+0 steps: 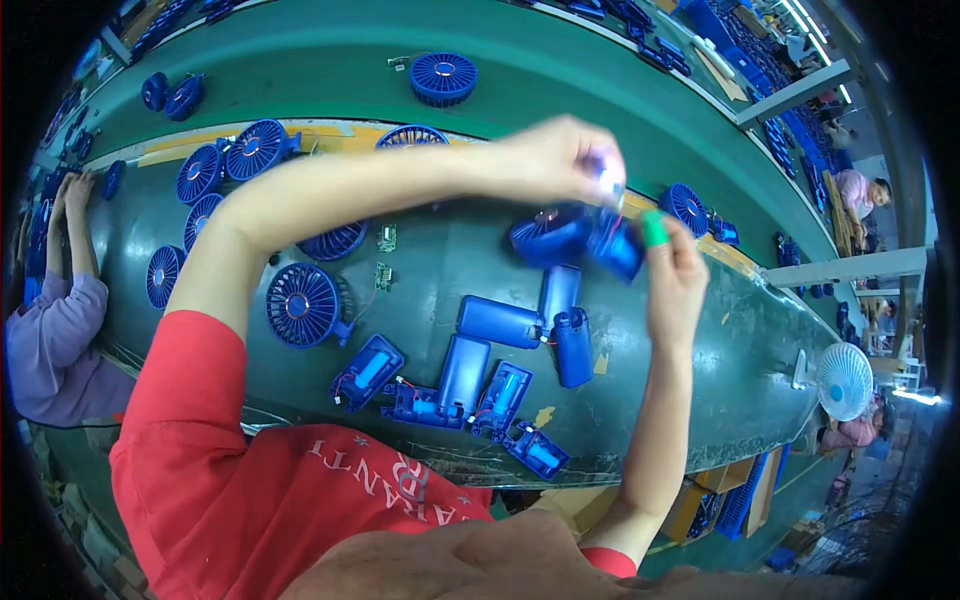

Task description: The person assembles small blue electronic devices on a green workbench. They pick up a blue fan component and a blue casing, connect a small green circuit board to the casing, and place the assembled unit on the table. The process is repeated for multiple units.

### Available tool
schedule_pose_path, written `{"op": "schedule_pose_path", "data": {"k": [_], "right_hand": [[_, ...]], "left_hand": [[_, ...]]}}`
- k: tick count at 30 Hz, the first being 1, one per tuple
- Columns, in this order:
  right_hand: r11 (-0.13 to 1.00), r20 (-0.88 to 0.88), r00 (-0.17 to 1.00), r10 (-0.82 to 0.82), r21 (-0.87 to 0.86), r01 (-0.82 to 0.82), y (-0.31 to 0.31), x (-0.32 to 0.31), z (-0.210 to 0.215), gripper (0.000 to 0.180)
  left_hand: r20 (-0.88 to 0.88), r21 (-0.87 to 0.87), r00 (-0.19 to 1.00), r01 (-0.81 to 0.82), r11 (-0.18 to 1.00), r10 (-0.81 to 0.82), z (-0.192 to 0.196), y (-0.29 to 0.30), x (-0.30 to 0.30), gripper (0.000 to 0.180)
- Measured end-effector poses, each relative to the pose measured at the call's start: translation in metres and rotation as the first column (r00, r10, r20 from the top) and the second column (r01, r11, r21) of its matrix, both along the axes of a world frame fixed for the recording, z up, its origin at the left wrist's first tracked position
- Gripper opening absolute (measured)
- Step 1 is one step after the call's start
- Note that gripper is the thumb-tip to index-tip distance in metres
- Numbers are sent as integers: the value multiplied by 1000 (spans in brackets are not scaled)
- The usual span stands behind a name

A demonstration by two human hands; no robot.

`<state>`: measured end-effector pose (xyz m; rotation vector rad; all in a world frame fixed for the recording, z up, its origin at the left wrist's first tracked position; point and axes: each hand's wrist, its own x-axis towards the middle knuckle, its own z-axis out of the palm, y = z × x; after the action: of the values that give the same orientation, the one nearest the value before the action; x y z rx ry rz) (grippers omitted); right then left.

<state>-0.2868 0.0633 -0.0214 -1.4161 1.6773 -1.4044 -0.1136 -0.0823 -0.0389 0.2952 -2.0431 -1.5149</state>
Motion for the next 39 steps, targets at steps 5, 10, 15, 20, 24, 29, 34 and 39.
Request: {"op": "schedule_pose_path", "data": {"k": [5, 10, 15, 20, 24, 29, 34, 39], "right_hand": [[999, -169, 985, 19, -42, -26, 8, -12, -19, 19], [935, -449, 861, 241, 346, -82, 49, 3, -20, 32], [837, -609, 684, 401, 547, -3, 86, 18, -21, 51], [809, -322, 893, 313, 583, -73, 87, 30, -14, 46], [924, -255, 940, 228, 361, -126, 102, 20, 22, 35], [988, -895, 424, 136, 156, 13, 107, -2, -23, 43], [998, -725, 687, -54, -9, 69, 116, -12, -54, 37], [979, -753, 657, -51, 91, 181, 84, -25, -53, 23]], "left_hand": [[2, -334, 916, -377, 864, 400, 9, -81, 1, 28], [-158, -847, 691, -461, 263, 705, -46, -139, 68, 43], [418, -454, 595, -518, 725, 686, -77, -170, 169, 70], [230, -652, 698, -407, 640, 678, -99, -171, 147, 65], [397, -600, 621, -381, 704, 675, -73, -151, 136, 43], [279, -454, 702, -504, 734, 655, -64, -134, 149, 32], [190, -40, 877, -442, 896, 441, -30, -99, 140, 27], [4, 245, 985, -167, 955, 171, 1, -53, 101, 23]]}}
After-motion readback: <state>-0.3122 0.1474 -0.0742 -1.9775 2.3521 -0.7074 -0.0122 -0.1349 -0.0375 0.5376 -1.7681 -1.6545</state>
